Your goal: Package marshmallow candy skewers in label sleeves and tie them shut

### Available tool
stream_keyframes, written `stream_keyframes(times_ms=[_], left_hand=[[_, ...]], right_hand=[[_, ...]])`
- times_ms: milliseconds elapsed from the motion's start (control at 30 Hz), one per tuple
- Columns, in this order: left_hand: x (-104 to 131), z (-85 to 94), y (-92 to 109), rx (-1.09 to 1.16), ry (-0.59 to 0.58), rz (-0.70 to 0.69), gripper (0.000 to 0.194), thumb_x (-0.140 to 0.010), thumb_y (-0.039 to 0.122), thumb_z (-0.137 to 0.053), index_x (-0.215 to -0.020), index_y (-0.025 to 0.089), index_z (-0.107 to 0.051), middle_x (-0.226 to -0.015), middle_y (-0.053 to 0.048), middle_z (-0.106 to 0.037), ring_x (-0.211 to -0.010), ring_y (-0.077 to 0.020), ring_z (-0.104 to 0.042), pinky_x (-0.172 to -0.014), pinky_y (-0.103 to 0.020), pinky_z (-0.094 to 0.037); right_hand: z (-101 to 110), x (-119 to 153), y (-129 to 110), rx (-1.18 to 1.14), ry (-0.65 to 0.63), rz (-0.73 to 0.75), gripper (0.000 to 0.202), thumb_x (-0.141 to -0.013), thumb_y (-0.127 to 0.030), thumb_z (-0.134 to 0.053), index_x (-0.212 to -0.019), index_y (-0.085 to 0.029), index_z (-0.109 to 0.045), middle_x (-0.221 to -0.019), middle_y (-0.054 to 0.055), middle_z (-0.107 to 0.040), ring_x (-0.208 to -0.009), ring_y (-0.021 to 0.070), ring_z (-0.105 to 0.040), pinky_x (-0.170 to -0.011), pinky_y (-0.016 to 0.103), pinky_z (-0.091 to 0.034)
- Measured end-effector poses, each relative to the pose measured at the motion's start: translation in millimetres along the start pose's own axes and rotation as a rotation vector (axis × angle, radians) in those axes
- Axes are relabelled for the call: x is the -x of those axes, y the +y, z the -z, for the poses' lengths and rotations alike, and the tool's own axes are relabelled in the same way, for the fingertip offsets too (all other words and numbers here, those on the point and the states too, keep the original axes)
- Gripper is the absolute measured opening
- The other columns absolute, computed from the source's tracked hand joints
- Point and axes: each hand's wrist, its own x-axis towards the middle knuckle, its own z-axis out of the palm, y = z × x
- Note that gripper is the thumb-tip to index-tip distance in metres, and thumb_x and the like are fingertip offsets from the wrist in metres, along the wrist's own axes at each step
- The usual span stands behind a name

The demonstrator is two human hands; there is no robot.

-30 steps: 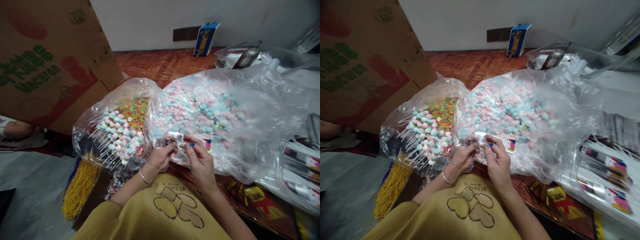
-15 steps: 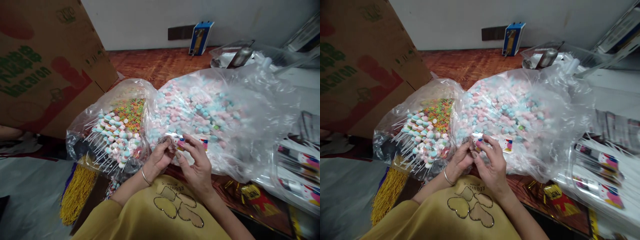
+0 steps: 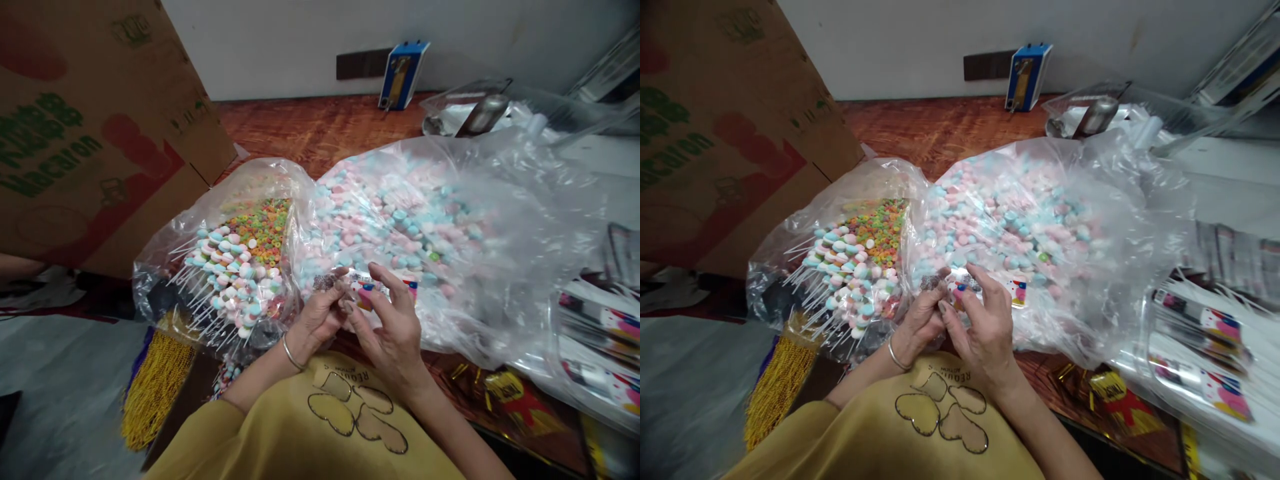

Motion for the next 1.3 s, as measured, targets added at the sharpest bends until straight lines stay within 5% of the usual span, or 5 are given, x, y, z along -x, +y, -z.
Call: stream_keyframes(times_ms=[100, 567, 800, 1000, 1300], left_hand=[[0, 1.1, 3, 0.041, -0.032, 0.022, 0.030, -0.064, 0.009, -0.091, -0.079, 0.016, -0.065, -0.063, 0.006, -0.058, -0.048, -0.0050, -0.050, -0.050, -0.017, -0.043], [3, 1.4, 14, 0.224, -0.009, 0.123, 0.020, -0.080, 0.007, -0.077, -0.073, 0.015, -0.060, -0.056, 0.007, -0.046, -0.043, -0.0010, -0.038, -0.044, -0.011, -0.034], [11, 8.8, 23, 0.207, -0.063, -0.003, 0.019, -0.081, 0.004, -0.073, -0.075, 0.016, -0.059, -0.061, 0.007, -0.039, -0.045, -0.0022, -0.031, -0.044, -0.012, -0.030], [59, 38.2, 62, 0.244, -0.083, -0.324, 0.027, -0.074, 0.002, -0.076, -0.075, 0.018, -0.054, -0.066, 0.006, -0.036, -0.048, -0.0023, -0.029, -0.042, -0.010, -0.026], [139, 122.3, 131, 0.351, -0.140, -0.919, 0.039, -0.062, -0.002, -0.085, -0.074, 0.018, -0.054, -0.068, 0.007, -0.045, -0.048, -0.0005, -0.038, -0.041, -0.007, -0.031]], right_hand=[[1, -1, 1, 0.043, -0.008, -0.013, 0.007, -0.096, -0.025, -0.066, -0.101, -0.020, -0.065, -0.140, 0.018, -0.058, -0.128, 0.0344, -0.059, -0.100, 0.056, -0.051], [13, -4, -13, -0.094, 0.107, 0.020, 0.033, -0.093, -0.019, -0.067, -0.125, -0.027, -0.065, -0.135, 0.012, -0.058, -0.125, 0.0305, -0.061, -0.103, 0.054, -0.054], [12, -1, -12, -0.128, 0.099, 0.011, 0.029, -0.093, -0.016, -0.067, -0.121, -0.025, -0.067, -0.133, 0.012, -0.061, -0.124, 0.0304, -0.062, -0.104, 0.053, -0.054], [-13, -15, -13, -0.139, -0.073, 0.046, 0.017, -0.095, -0.019, -0.065, -0.111, -0.023, -0.070, -0.125, 0.012, -0.066, -0.118, 0.0286, -0.066, -0.098, 0.049, -0.057], [-107, -50, -47, -0.266, -0.504, 0.274, 0.018, -0.101, -0.021, -0.051, -0.110, -0.021, -0.067, -0.107, 0.009, -0.072, -0.097, 0.0221, -0.069, -0.083, 0.035, -0.055]])
